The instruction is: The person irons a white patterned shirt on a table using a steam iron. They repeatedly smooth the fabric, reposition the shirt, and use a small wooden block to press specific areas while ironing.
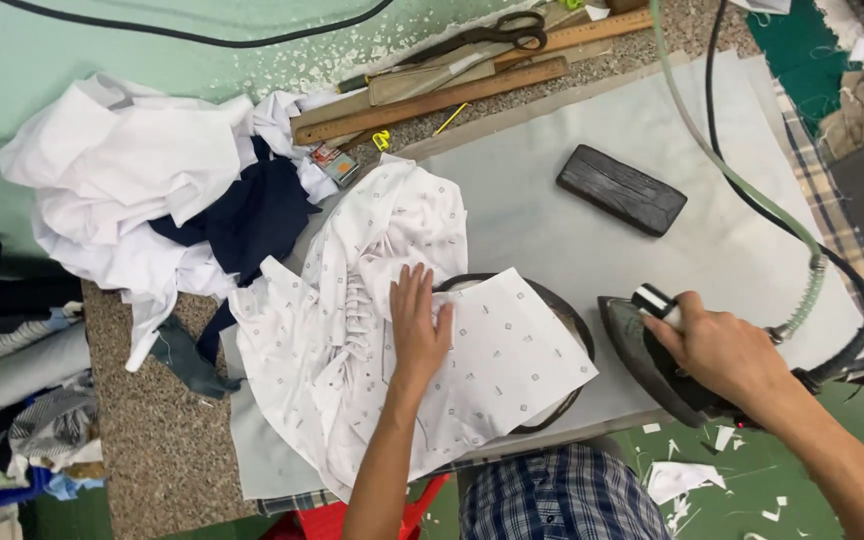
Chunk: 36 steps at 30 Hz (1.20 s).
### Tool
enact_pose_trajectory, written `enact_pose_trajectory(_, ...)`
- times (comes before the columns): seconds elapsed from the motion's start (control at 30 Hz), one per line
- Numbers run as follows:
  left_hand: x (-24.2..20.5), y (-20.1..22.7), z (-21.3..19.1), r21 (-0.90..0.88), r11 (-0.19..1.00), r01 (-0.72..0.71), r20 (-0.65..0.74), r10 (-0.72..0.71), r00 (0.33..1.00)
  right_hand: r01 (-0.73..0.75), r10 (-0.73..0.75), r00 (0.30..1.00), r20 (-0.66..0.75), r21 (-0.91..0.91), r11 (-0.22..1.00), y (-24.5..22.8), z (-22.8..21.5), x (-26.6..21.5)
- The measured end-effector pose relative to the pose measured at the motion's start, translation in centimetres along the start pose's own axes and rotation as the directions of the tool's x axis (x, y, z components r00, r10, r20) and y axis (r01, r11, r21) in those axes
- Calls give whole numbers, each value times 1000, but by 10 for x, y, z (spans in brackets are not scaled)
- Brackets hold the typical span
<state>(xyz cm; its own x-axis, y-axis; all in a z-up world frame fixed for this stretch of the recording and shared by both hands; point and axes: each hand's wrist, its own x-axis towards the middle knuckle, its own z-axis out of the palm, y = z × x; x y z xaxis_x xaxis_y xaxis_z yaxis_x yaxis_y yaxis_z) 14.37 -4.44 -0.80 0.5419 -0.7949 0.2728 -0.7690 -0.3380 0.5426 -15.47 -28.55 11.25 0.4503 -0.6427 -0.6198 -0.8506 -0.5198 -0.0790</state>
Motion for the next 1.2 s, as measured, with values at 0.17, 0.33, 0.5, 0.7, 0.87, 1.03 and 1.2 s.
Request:
enact_pose_trajectory(0.17,-12,93,20,274,962,18,320,-109,941,9,1,993,-118,83,997,44,4,44)
enact_pose_trajectory(0.33,-18,85,60,399,915,-62,250,-43,967,32,-3,973,-230,120,992,64,25,61)
enact_pose_trajectory(0.5,-18,84,59,350,936,-37,301,-75,951,107,-159,942,-297,-187,977,92,69,20)
enact_pose_trajectory(0.7,-25,90,7,126,992,27,252,-58,966,-34,-329,777,-537,-558,829,96,105,25)
enact_pose_trajectory(0.87,-74,65,-27,67,980,188,-2,-189,982,274,-460,651,-604,-378,884,12,18,153)
enact_pose_trajectory(1.03,-141,46,-59,132,915,382,-117,-368,922,33,-25,999,43,-202,979,-54,-33,258)
enact_pose_trajectory(1.2,-192,36,-81,95,830,550,-229,-520,823,210,-246,962,-116,-256,944,-87,-28,255)
